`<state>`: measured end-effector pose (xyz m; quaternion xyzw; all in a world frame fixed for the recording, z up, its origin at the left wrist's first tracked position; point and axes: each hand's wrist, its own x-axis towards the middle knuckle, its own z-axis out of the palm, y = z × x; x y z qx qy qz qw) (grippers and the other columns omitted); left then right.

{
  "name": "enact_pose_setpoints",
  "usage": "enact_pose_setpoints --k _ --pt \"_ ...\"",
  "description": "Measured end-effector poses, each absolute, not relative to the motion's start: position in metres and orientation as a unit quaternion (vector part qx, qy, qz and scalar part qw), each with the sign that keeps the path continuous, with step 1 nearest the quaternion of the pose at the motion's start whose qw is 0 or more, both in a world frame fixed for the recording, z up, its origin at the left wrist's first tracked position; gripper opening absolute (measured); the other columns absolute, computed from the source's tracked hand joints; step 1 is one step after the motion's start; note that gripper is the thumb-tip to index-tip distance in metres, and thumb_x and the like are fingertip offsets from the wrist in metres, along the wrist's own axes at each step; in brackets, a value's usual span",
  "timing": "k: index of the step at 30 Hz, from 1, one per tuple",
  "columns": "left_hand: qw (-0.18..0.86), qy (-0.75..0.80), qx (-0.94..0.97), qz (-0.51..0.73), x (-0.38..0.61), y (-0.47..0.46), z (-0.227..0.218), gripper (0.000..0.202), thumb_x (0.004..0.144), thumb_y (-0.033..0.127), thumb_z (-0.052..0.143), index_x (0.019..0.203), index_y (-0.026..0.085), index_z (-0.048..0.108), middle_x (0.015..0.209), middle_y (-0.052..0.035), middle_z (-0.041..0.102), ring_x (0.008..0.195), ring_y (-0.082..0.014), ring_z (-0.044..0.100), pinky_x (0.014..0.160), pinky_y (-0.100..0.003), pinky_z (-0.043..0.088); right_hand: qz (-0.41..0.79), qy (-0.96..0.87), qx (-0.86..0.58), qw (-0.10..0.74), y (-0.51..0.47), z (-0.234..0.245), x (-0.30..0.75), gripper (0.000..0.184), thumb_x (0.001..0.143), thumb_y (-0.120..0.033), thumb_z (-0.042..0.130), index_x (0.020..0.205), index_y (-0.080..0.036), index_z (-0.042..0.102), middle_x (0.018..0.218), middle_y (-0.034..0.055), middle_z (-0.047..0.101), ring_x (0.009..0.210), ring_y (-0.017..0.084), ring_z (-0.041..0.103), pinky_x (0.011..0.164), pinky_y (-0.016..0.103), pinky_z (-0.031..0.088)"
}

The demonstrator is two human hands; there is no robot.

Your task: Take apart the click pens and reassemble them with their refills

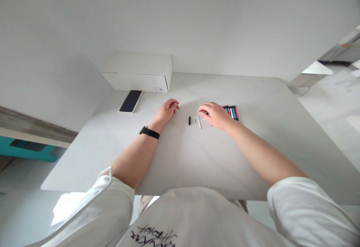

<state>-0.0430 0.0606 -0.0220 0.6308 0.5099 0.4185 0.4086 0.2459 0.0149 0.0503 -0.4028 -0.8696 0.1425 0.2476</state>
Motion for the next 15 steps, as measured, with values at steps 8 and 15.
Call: enact_pose_setpoints --k 8,15 --pt "0.448 0.487 0.599 0.451 -0.039 0.060 -0.024 0.024 0.101 0.042 0.052 0.112 0.021 0.056 0.100 -0.0074 0.075 0.063 -0.0097 0.058 0.048 -0.018 0.039 0.130 -0.936 -0.323 0.059 0.069 0.016 0.205 0.032 0.090 -0.007 0.063 0.106 -0.029 0.079 0.107 0.0030 0.074 0.096 0.019 0.066 0.080 0.029 0.043" --pt "0.451 0.458 0.596 0.482 -0.035 0.056 -0.016 0.034 0.097 0.054 0.061 0.103 0.020 0.057 0.100 -0.0080 0.075 0.068 -0.0107 0.061 0.052 -0.019 0.044 0.150 -0.929 -0.323 0.100 0.071 0.022 0.209 0.016 0.092 -0.016 0.066 0.098 -0.026 0.077 0.100 0.0025 0.074 0.090 0.019 0.066 0.078 0.029 0.044"
